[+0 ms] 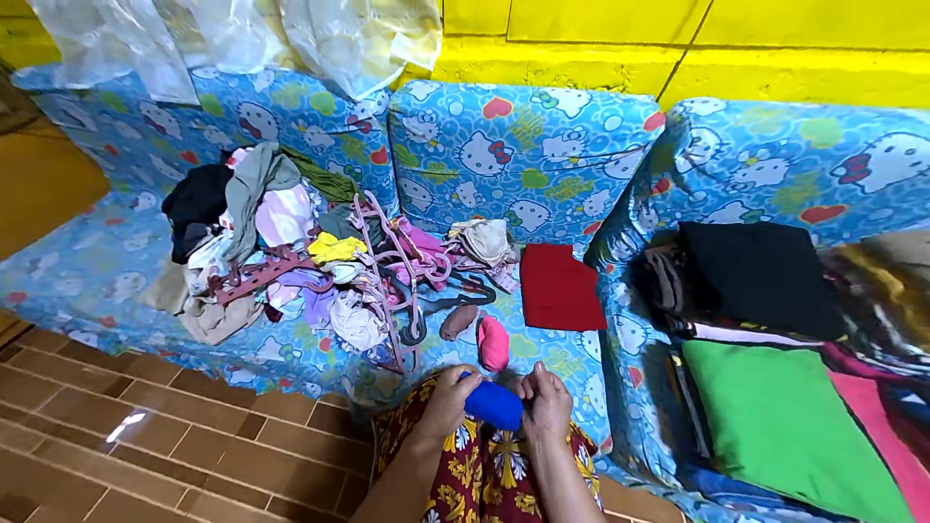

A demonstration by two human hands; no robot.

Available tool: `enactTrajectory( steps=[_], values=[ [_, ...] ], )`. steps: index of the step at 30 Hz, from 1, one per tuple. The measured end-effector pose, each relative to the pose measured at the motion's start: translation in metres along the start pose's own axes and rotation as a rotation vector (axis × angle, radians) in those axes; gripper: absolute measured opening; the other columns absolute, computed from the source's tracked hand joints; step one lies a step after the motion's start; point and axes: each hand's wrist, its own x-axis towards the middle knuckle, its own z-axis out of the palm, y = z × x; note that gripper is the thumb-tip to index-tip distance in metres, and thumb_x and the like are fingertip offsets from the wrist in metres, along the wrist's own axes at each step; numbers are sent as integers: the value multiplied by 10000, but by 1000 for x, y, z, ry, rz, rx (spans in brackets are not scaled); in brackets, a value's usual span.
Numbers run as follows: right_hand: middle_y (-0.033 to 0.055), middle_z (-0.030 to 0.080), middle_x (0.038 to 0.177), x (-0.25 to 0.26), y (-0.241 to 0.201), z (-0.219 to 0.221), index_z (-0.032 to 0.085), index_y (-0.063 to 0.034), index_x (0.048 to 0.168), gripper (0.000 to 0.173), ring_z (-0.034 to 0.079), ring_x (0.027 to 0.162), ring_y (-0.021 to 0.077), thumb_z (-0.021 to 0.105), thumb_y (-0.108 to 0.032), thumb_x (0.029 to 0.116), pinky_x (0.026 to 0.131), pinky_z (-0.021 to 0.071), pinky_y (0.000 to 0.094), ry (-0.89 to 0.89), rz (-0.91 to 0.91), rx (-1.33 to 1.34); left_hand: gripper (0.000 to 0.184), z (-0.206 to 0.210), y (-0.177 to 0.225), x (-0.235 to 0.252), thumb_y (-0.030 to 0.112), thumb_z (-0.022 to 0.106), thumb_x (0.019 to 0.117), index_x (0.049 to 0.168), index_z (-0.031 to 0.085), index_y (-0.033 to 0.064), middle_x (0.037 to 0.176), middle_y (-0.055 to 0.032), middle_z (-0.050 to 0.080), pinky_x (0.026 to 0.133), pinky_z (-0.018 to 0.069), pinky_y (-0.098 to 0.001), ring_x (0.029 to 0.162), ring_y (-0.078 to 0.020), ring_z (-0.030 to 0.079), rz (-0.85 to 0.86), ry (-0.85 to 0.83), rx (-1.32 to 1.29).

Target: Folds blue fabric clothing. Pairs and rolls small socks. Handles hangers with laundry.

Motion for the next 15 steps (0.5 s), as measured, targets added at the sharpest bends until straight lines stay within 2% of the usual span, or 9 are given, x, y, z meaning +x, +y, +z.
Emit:
enactTrajectory(
  steps=[2,3,5,7,8,10,12,14,15],
  values=[
    [-71,501,520,0,5,-3,447,-151,563,392,486,437,31,550,-11,914,470,467,201,-32,-178,-252,104,5,-4,5,72,551,987,900,595,36,821,-5,654,784,558,-301,785,-81,647,23,70,80],
    [-59,523,563,-1,10,-5,472,-126,589,349,513,486,31,584,-42,908,506,475,206,-36,-221,-378,127,7,-6,7,72,561,982,856,570,53,774,13,614,747,540,-281,743,-67,617,51,114,93],
    [-6,585,684,-4,16,-6,571,-34,749,230,584,633,51,572,-88,973,632,512,238,-98,-176,-554,167,8,-8,11,71,553,979,813,532,69,727,27,545,706,516,-267,696,-59,572,113,209,102],
    [64,628,852,-9,16,-5,621,30,998,232,620,782,100,485,-155,1034,747,532,293,-236,-15,-622,179,7,-7,12,60,534,971,794,519,79,699,39,525,683,507,-250,669,-49,560,174,292,99],
    [98,647,918,-13,14,-5,602,38,1117,304,640,798,130,436,-211,1064,738,549,317,-309,117,-637,182,6,-6,11,52,526,970,791,522,82,694,47,526,681,510,-240,663,-40,560,201,313,98],
    [151,675,956,-19,6,-1,492,6,1308,407,691,680,204,337,-317,1114,566,594,352,-412,430,-607,210,3,-7,10,49,507,967,764,531,97,667,70,527,659,505,-217,634,-16,550,249,324,109],
    [159,687,868,-19,0,-1,505,-11,1260,340,670,550,220,364,-287,1119,445,556,332,-406,543,-529,184,2,-10,10,45,525,956,780,576,67,689,52,579,676,517,-217,656,-19,581,286,311,141],
    [116,690,791,-14,-4,-5,569,6,1127,225,645,511,159,443,-174,1083,428,541,281,-338,443,-435,91,3,-7,8,43,577,939,976,607,-34,879,-50,663,794,563,-256,811,-69,657,266,243,186],
    [97,687,781,-10,-5,-8,577,5,1091,185,636,516,132,457,-134,1065,432,532,261,-290,392,-378,197,5,-4,7,45,603,928,1083,561,-69,977,-95,651,823,558,-265,872,-87,654,242,197,201]
  ],
)
